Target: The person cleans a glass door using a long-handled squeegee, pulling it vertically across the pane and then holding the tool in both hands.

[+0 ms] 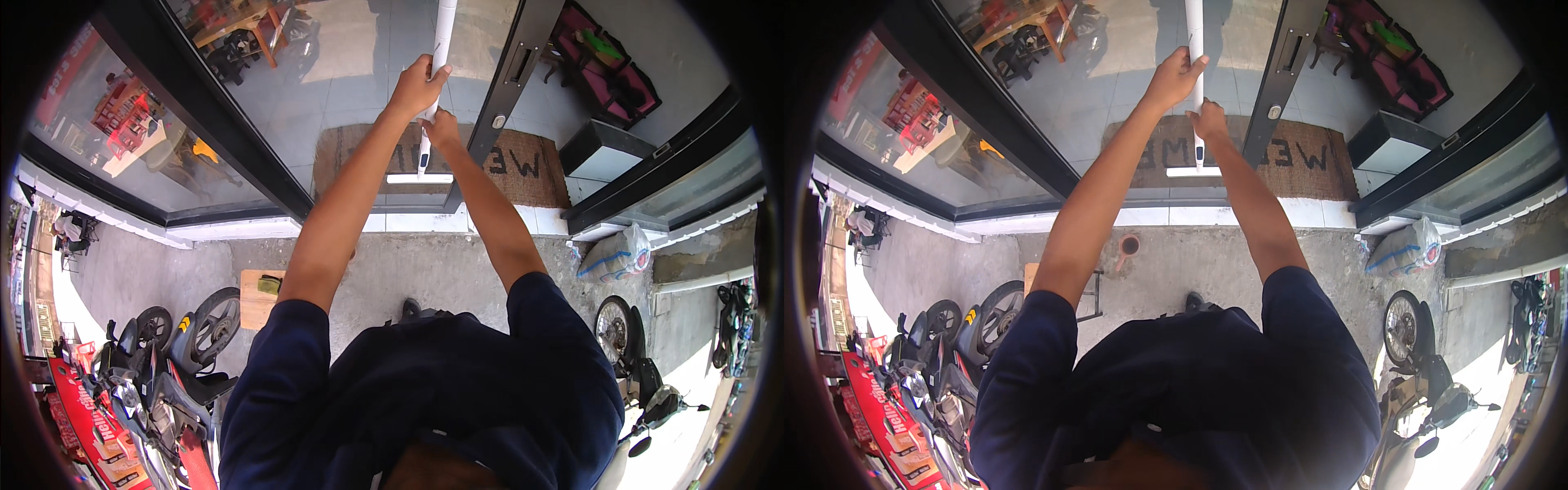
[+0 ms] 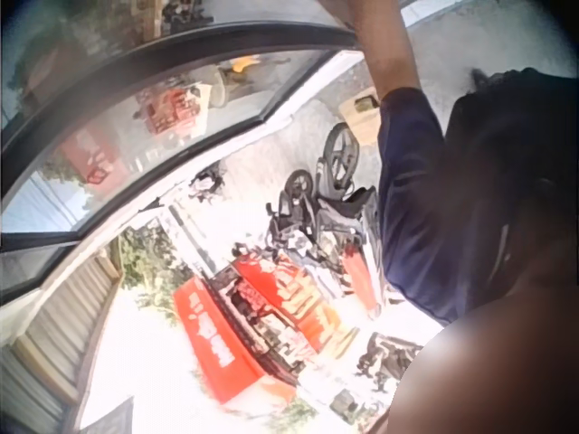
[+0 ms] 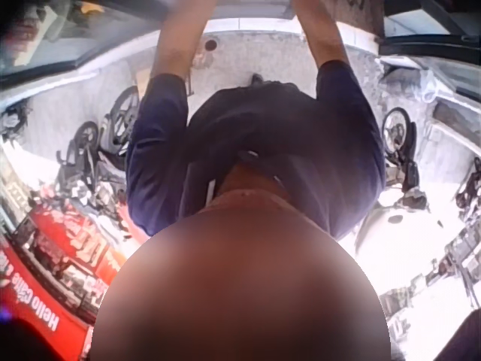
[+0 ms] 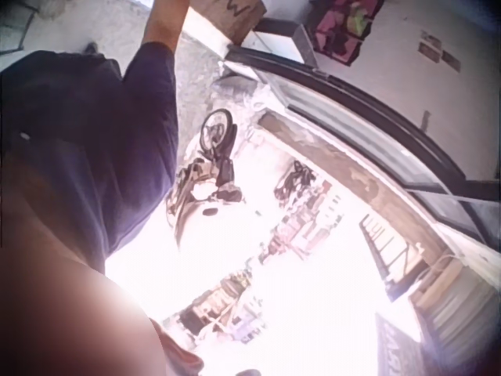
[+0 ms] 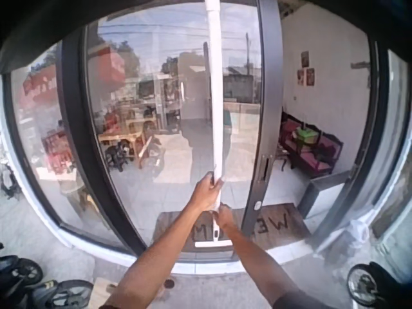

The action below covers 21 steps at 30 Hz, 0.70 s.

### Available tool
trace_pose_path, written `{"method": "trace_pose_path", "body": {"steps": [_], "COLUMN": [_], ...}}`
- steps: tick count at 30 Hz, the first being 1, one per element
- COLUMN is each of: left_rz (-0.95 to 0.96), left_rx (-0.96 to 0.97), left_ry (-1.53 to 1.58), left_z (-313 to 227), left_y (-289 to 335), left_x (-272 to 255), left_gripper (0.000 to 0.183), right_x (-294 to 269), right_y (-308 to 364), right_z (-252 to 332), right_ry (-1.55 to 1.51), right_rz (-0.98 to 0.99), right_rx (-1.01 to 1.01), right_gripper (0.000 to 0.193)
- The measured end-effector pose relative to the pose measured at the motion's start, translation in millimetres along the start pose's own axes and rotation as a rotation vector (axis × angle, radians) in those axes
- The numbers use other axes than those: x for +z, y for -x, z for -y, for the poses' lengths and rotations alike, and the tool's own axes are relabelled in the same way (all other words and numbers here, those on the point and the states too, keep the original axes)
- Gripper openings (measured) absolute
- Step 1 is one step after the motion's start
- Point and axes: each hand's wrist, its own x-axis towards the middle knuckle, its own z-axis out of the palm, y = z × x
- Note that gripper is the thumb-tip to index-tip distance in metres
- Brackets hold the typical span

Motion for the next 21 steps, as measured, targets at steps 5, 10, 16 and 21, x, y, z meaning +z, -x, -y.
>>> {"method": "trace_pose_path", "body": {"steps": [5,10,16,21], "left_rz": [-0.097,-0.196,-0.219,-0.245], "left_rx": [0.24,0.512,0.348,0.202], "left_ry": [0.155,0.202,0.132,0.072], "left_z": [-89,-110,-3,58], "left_y": [-42,-50,-13,39], "left_x": [-53,-75,-4,30], "left_gripper": [0.034,0.03,0.038,0.035], "right_x": [-43,-67,-57,-140], "right_y": [-32,-38,-11,-15], "right_z": [56,98,26,49], "right_ry": [-0.139,-0.171,-0.498,-0.697], "right_rz": [-0.095,-0.144,0.318,0.051], "right_rx": [-0.088,-0.153,0.082,-0.089], "right_gripper": [0.035,0.037,0.057,0.058]}}
